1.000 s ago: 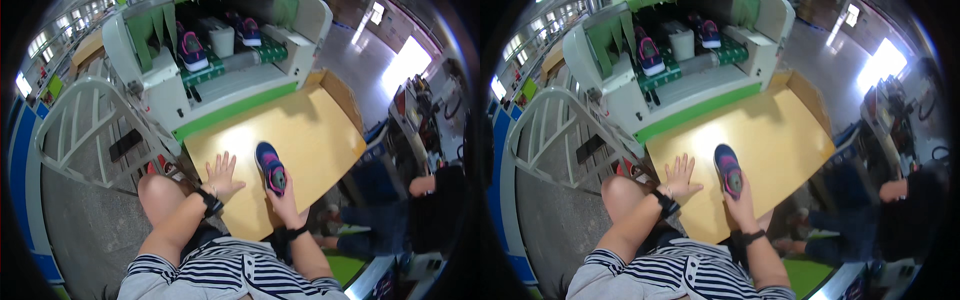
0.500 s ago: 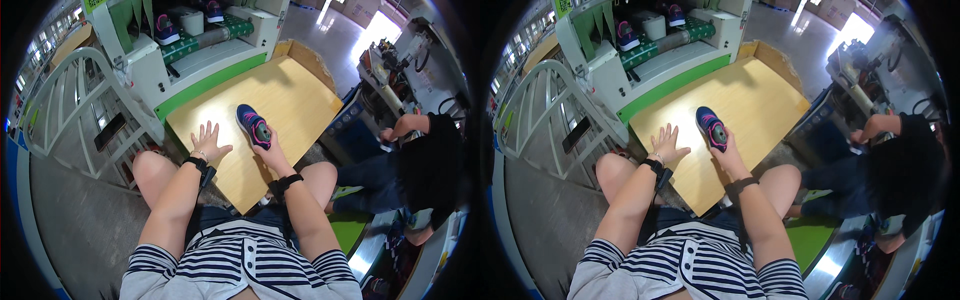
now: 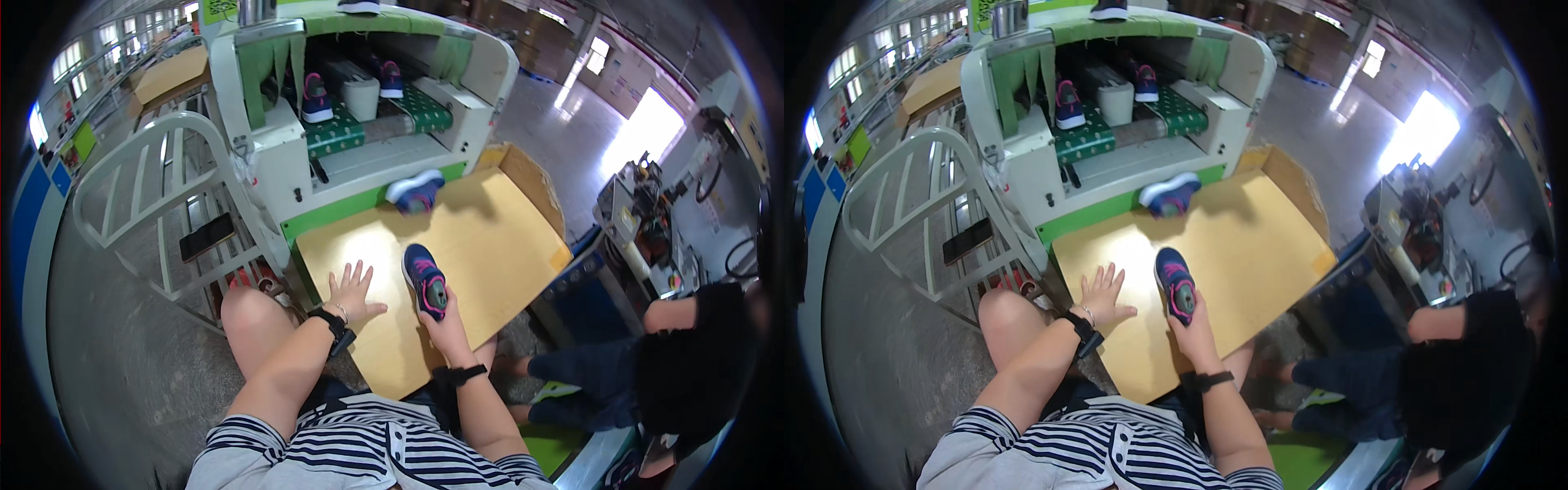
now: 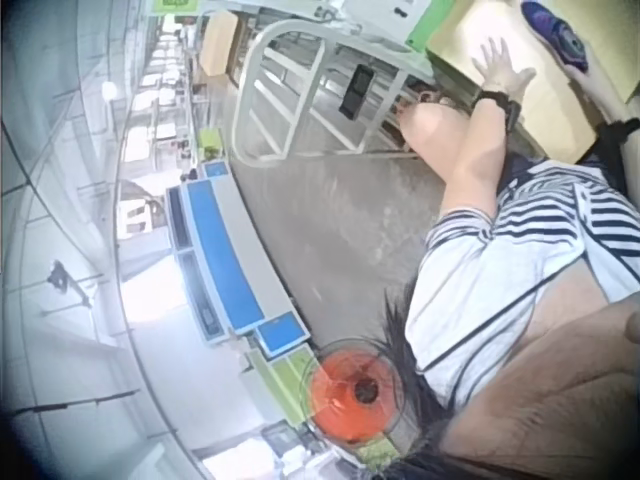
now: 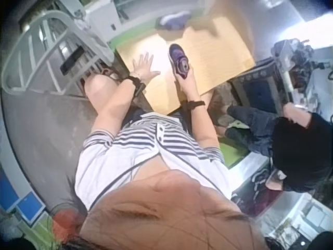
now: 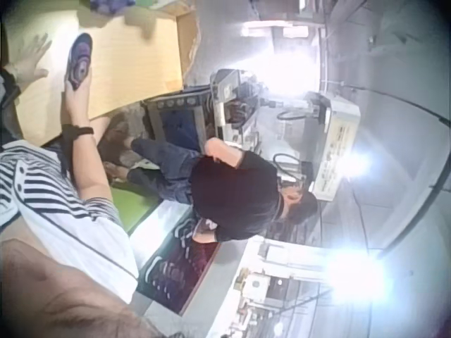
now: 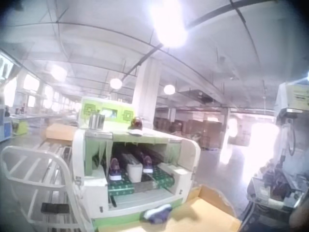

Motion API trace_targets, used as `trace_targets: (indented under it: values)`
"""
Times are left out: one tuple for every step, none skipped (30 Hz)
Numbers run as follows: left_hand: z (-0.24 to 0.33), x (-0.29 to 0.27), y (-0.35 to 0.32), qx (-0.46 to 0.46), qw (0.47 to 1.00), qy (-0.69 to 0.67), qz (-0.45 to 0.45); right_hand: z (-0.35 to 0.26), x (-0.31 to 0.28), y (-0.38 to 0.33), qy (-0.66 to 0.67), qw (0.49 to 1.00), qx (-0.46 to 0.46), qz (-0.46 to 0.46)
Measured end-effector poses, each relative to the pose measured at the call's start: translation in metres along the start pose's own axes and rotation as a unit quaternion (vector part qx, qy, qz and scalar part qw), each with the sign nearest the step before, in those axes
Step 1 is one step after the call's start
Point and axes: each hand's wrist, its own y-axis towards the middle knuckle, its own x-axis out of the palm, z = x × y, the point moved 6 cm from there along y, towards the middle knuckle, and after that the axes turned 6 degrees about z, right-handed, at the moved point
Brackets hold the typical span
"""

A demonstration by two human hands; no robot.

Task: Sort shoes from a conveyor belt onto a table and into groups.

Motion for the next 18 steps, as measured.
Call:
trace_targets:
  values:
    - [-0.004, 0.000, -0.003, 0.002, 1.000, -0.006, 0.011, -0.011, 0.000, 0.001, -0.031, 0.997, 0.053, -0.045]
    - [-0.004, 0.000, -0.005, 0.006, 1.000, -0.012, 0.021, -0.019, -0.004, 0.001, -0.065, 0.988, 0.107, -0.087]
    - [-0.002, -0.003, -0.006, 0.010, 1.000, -0.019, 0.023, -0.028, -0.011, 0.007, -0.065, 0.989, 0.099, -0.091]
    - [-0.004, -0.004, -0.007, 0.004, 0.999, -0.019, 0.029, -0.028, -0.013, 0.011, -0.073, 0.980, 0.141, -0.122]
    - [-0.004, -0.005, -0.008, 0.006, 0.999, -0.019, 0.027, -0.024, -0.012, 0.016, -0.081, 0.968, 0.182, -0.153]
    - [-0.001, -0.004, -0.007, 0.014, 0.999, -0.018, 0.024, -0.017, -0.011, 0.018, -0.081, 0.968, 0.179, -0.154]
    - [0.000, -0.004, -0.006, 0.022, 0.999, -0.018, 0.038, -0.009, -0.010, 0.021, -0.051, 0.981, 0.149, -0.117]
    - [0.001, -0.001, -0.004, 0.022, 0.999, -0.017, 0.038, -0.003, -0.011, 0.024, -0.020, 0.990, 0.118, -0.080]
    - [0.003, 0.000, -0.003, 0.026, 0.999, -0.021, 0.036, -0.011, -0.007, 0.026, -0.023, 0.993, 0.086, -0.075]
    - [0.004, 0.000, -0.002, 0.030, 0.999, -0.024, 0.033, -0.007, -0.003, 0.027, -0.020, 0.993, 0.087, -0.073]
    - [0.005, 0.001, -0.002, 0.032, 0.998, -0.028, 0.038, -0.002, 0.000, 0.027, -0.014, 0.995, 0.077, -0.067]
    - [0.004, 0.000, -0.003, 0.031, 0.999, -0.024, 0.036, -0.005, 0.002, 0.030, -0.006, 0.996, 0.066, -0.063]
    - [0.003, -0.002, -0.004, 0.024, 0.999, -0.025, 0.027, -0.008, 0.002, 0.031, -0.015, 0.995, 0.064, -0.070]
    - [0.002, -0.002, -0.005, 0.018, 0.999, -0.026, 0.018, -0.010, -0.002, 0.036, -0.012, 0.995, 0.066, -0.070]
    - [-0.001, 0.000, -0.005, 0.016, 0.999, -0.023, 0.015, -0.011, -0.006, 0.045, -0.033, 0.994, 0.074, -0.076]
    - [-0.001, 0.000, -0.007, 0.016, 0.999, -0.015, 0.023, -0.016, -0.011, 0.055, -0.054, 0.992, 0.082, -0.082]
    - [-0.002, 0.000, -0.008, 0.015, 0.999, -0.009, 0.031, -0.029, -0.015, 0.067, -0.029, 0.997, 0.040, -0.055]
    - [-0.002, -0.002, -0.008, 0.013, 0.999, -0.007, 0.028, -0.029, -0.014, 0.081, -0.027, 0.997, 0.042, -0.056]
